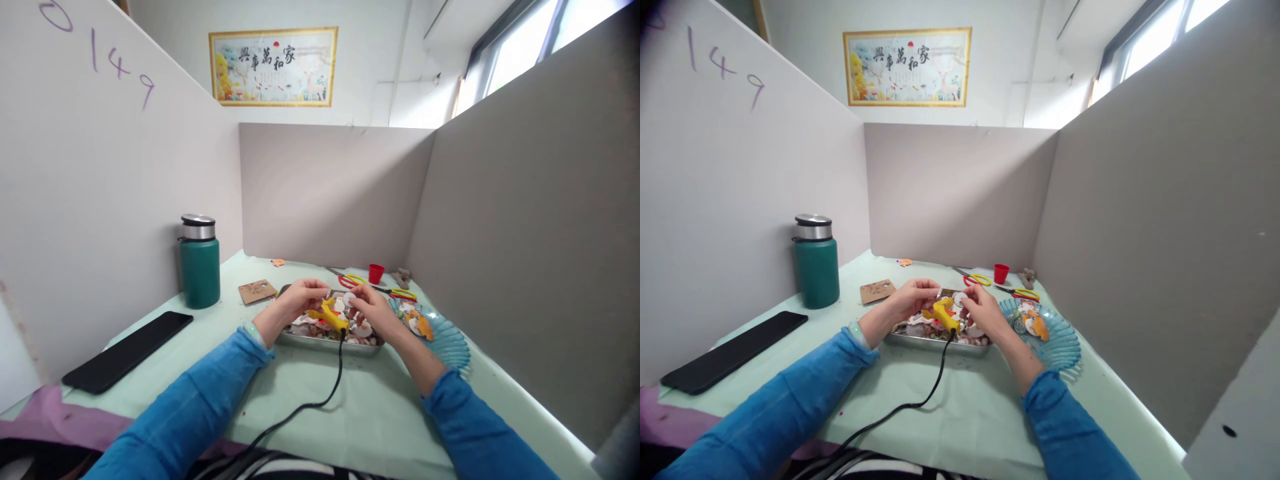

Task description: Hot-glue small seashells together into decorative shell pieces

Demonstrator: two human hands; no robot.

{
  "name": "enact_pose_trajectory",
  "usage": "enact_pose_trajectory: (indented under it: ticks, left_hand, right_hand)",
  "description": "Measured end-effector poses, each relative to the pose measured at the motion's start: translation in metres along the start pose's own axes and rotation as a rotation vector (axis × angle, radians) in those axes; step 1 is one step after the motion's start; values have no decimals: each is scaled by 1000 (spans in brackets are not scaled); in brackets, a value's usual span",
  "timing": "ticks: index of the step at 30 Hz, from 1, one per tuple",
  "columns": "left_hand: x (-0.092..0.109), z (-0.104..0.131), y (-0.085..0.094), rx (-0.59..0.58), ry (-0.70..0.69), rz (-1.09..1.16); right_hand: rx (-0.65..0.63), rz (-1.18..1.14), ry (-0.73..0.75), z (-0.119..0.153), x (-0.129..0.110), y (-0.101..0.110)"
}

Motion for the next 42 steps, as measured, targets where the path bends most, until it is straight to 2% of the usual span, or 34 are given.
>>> enact_pose_trajectory:
  ticks: [2, 5, 10, 16, 24, 38, 42]
  left_hand:
    - [0, 1, -7, -35, 0, 3]
    - [0, 2, -16, -68, 1, 27]
    - [-5, 2, -19, -61, 34, 57]
    - [-5, 1, -16, -38, 8, 82]
    - [-6, -1, -16, -43, -6, 105]
    - [-8, 0, -17, -43, -18, 109]
    - [-9, -1, -13, -17, -20, 121]
  right_hand:
    - [-47, -197, 20, 1, -6, -5]
    - [-75, -353, 34, 4, -13, -11]
    - [-81, -459, 97, 6, -19, -13]
    - [-110, -571, 139, 4, -13, -15]
    - [-162, -572, 184, 3, -11, -17]
    - [-102, -486, 201, 6, -21, -18]
    - [-30, -413, 224, 4, -17, -13]
Point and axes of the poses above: each hand's wrist, its own z-axis away from the middle knuckle, its own y-axis out of the back of the hand, x = y × z, the point moved 6 cm from there along -z, towards the middle knuckle, and after that the axes turned 10 degrees about -x, right-handed, at the moved point
